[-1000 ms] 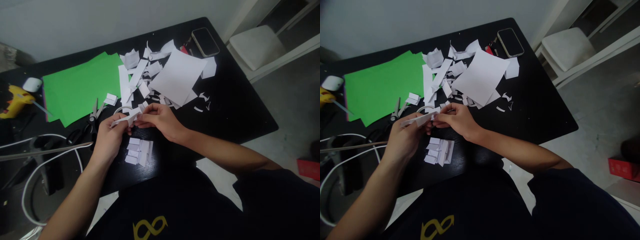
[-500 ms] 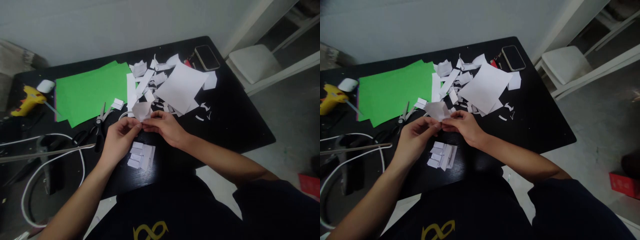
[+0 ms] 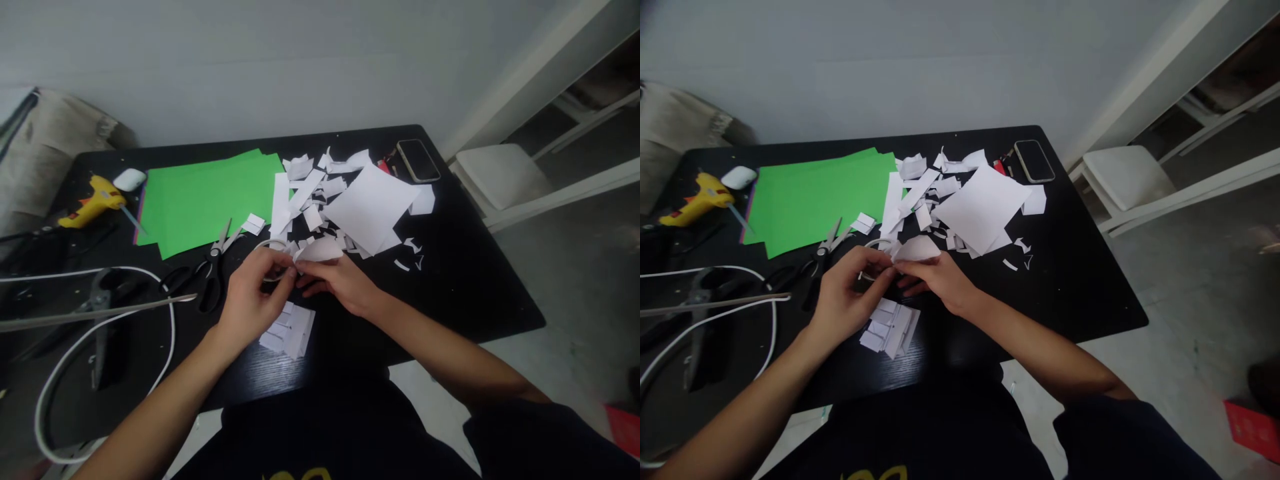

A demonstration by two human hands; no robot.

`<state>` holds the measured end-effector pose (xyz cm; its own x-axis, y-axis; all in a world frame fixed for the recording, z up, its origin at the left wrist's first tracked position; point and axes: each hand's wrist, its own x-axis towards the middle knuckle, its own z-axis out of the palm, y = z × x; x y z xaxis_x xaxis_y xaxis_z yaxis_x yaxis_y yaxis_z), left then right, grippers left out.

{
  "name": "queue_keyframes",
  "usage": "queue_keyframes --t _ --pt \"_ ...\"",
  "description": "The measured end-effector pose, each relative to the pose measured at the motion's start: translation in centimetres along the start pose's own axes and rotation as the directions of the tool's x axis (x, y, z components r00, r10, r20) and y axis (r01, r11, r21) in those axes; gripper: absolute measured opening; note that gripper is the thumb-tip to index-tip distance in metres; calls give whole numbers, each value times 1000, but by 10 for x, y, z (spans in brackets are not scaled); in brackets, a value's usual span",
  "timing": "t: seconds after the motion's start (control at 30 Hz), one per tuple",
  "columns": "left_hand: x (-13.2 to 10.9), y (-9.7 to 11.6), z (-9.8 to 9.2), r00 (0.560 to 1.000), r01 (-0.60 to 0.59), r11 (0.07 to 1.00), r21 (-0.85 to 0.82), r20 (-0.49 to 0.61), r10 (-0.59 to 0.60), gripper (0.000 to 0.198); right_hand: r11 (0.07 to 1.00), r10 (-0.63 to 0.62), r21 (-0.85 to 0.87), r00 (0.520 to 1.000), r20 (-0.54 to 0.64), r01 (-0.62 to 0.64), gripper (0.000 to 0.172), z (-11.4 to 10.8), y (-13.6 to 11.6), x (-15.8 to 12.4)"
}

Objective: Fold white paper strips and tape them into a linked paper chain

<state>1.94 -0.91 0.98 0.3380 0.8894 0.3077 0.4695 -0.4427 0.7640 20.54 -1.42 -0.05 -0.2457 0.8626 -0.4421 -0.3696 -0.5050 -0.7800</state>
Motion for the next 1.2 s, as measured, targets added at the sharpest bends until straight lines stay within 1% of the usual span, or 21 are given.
queue_keyframes --t 0.1,0.2,0.37,0.53,0.6,0.7,0.8,0.87,1.0,1.1,1.17,1.2 --pt "-1 1 0 996 -85 992 89 -10 86 6 996 -68 -58 997 -42 66 28 1 -1 -2" --pt "-2 1 2 991 -126 981 146 -35 132 7 982 -148 -123 988 -50 141 26 3 -1 -4" --pt "-3 1 5 985 -130 968 216 -80 150 4 951 -223 -231 973 -61 204 32 4 0 -6" --pt "-4 0 5 983 -103 965 239 -124 136 2 919 -271 -298 962 -9 256 32 6 0 -10" --pt "-4 -1 5 982 -81 968 238 -145 118 3 908 -276 -320 960 33 272 32 7 -1 -12" --pt "-4 -2 5 980 -26 976 217 -186 67 9 903 -257 -336 963 76 268 25 7 -2 -13" --pt "-3 -4 5 977 25 988 154 -213 9 13 891 -245 -367 964 106 267 26 5 0 -14" --pt "-3 -5 5 977 51 994 97 -213 -30 10 871 -255 -401 959 122 283 24 4 1 -15" --pt "-2 -7 5 970 132 991 -23 -201 -134 8 847 -313 -403 938 152 348 28 2 4 -17" --pt "-2 -7 5 960 196 978 -67 -189 -205 8 856 -308 -370 931 194 360 30 1 3 -19" --pt "-1 -6 4 958 207 976 -61 -192 -215 8 858 -311 -358 927 210 369 35 1 2 -19" --pt "-1 -6 3 960 196 980 -46 -197 -201 7 847 -334 -364 920 204 388 38 0 2 -20"
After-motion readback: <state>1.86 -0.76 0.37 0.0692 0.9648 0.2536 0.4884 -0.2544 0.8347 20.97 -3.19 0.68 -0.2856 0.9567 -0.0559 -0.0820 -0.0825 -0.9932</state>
